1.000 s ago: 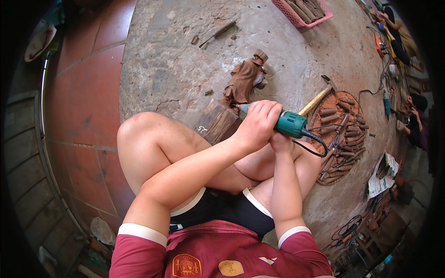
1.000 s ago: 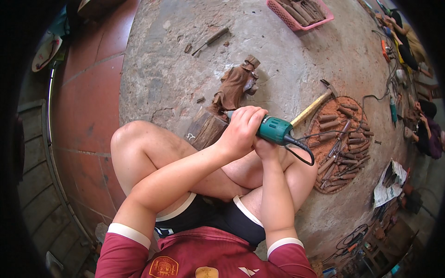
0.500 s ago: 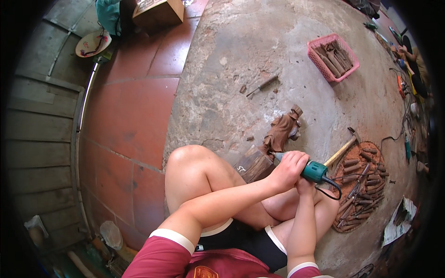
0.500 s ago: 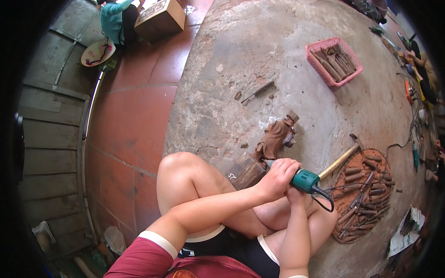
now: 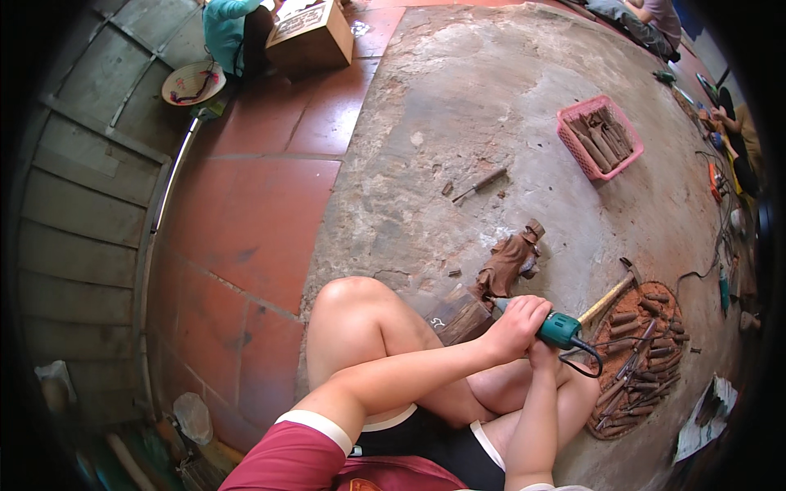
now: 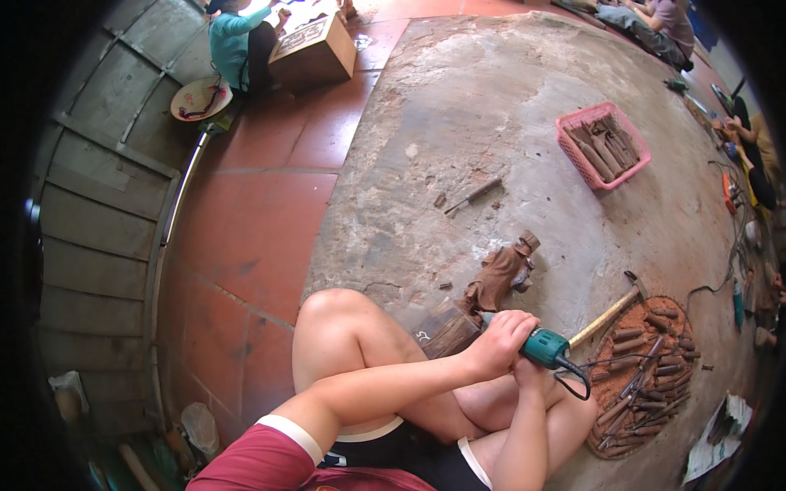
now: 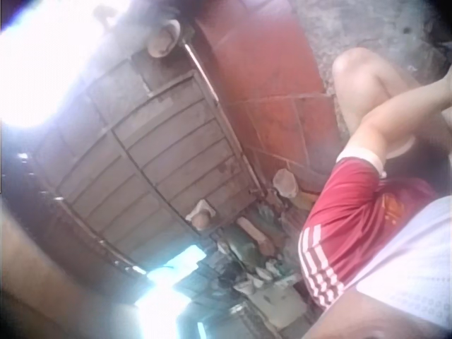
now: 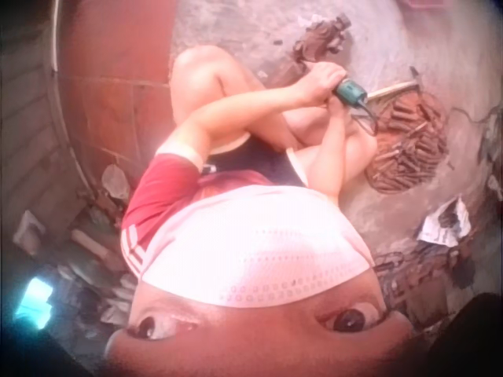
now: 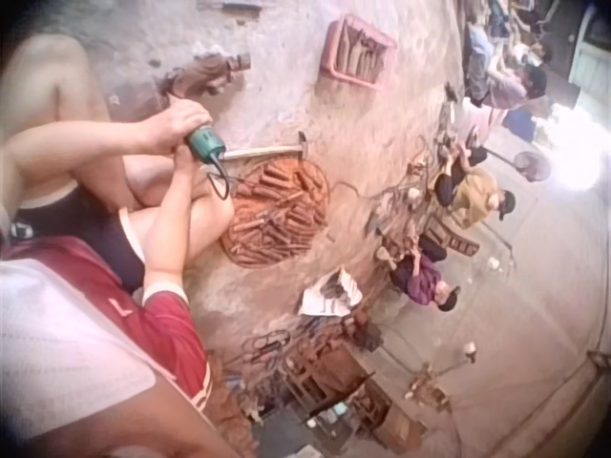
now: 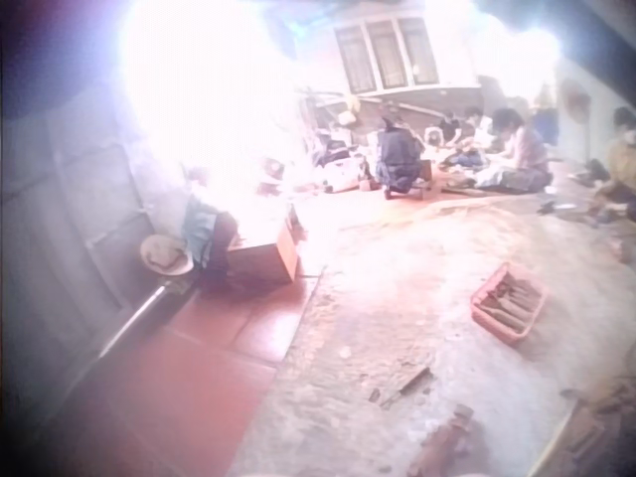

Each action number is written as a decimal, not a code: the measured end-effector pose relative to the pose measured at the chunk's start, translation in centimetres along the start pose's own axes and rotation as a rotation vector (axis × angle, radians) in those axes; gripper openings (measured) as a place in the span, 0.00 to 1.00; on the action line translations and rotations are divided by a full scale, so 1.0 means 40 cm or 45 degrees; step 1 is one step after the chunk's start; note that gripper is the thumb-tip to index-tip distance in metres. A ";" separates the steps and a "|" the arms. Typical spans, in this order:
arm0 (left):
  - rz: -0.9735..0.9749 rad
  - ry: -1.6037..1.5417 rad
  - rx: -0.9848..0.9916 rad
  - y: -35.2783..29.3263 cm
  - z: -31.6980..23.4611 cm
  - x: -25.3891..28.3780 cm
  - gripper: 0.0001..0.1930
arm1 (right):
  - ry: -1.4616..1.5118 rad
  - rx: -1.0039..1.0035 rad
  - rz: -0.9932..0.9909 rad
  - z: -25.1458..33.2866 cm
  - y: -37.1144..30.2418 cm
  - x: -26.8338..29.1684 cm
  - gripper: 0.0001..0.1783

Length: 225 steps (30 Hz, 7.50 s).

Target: The person sits cross-legged on the floor and uses a green rotary power tool to carve a small wooden figurine. The person holds the figurine with their left hand and the tool with their right hand, applying the tool to the wood to shape it. The person occasionally pauses to inspect the figurine before resuming the carving.

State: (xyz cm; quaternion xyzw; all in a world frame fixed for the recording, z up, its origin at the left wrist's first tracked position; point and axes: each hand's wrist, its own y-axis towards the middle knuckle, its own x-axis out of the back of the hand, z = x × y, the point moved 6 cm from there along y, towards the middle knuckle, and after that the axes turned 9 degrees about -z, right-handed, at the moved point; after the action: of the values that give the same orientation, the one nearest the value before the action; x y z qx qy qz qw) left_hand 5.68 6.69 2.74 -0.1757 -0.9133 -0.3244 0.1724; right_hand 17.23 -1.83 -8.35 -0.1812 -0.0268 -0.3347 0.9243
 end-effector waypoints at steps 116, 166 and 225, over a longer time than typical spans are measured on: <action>-0.040 -0.010 -0.017 0.012 -0.005 0.004 0.25 | 0.143 0.320 0.167 0.126 -0.028 -0.027 0.28; -0.032 -0.035 0.025 0.012 -0.003 0.007 0.28 | 0.098 0.246 0.142 0.120 -0.016 -0.024 0.22; -0.053 -0.040 0.005 0.011 -0.006 0.010 0.28 | 0.173 0.309 0.160 0.117 -0.018 -0.025 0.24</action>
State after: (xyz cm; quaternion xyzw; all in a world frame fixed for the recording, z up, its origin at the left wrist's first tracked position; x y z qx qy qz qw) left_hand 5.55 6.97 3.32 -0.1614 -0.9200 -0.3234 0.1515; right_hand 16.34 -0.07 -3.92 -0.0466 0.0070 -0.2821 0.9582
